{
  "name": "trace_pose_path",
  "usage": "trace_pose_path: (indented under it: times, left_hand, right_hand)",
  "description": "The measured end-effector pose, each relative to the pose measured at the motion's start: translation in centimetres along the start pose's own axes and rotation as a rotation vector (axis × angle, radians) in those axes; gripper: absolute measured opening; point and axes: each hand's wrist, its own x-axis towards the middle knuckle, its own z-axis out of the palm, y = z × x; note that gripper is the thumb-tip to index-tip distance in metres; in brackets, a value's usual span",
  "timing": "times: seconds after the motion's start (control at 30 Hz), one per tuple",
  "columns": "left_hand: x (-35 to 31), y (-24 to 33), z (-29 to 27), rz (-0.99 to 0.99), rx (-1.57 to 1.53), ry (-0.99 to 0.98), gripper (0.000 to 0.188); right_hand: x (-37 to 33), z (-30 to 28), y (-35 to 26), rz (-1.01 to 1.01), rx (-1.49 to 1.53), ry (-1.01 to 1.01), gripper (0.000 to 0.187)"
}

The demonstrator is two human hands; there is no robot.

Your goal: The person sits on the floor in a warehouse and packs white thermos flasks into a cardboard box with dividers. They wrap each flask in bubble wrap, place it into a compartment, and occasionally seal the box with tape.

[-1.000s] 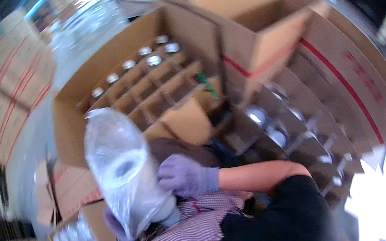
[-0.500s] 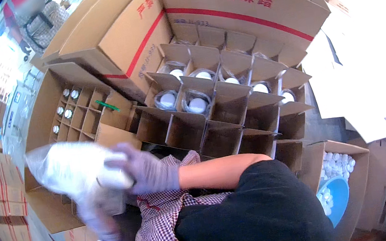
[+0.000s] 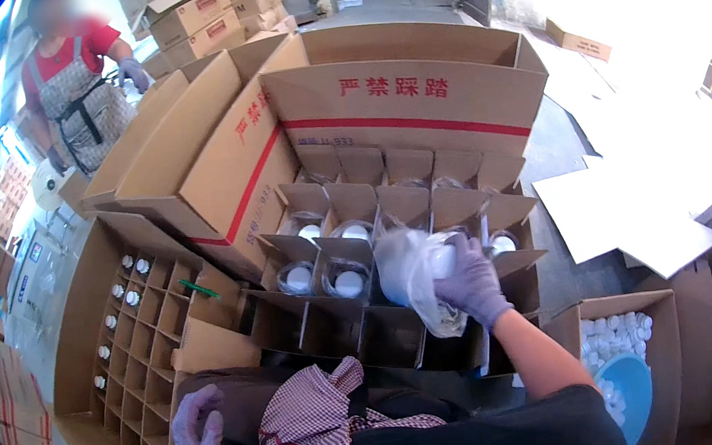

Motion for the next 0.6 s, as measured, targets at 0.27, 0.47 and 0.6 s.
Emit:
trace_pose_path:
  times: [0.27,0.47,0.6]
  left_hand:
    - [-4.7,0.9,-6.0,0.081,0.323,0.232,0.034]
    - [-13.4,-1.7,-10.9,-0.281,0.224,0.448,0.037]
    - [-24.9,-4.5,-12.9,-0.494,0.282,0.695,0.036]
  right_hand:
    - [13.3,13.5,-3.2,-0.506,-0.803,-0.666,0.055]
    - [32.9,5.7,-12.1,-0.227,-0.487,-0.047,0.044]
    - [31.7,8.5,-19.5,-0.512,-0.701,-0.331,0.049]
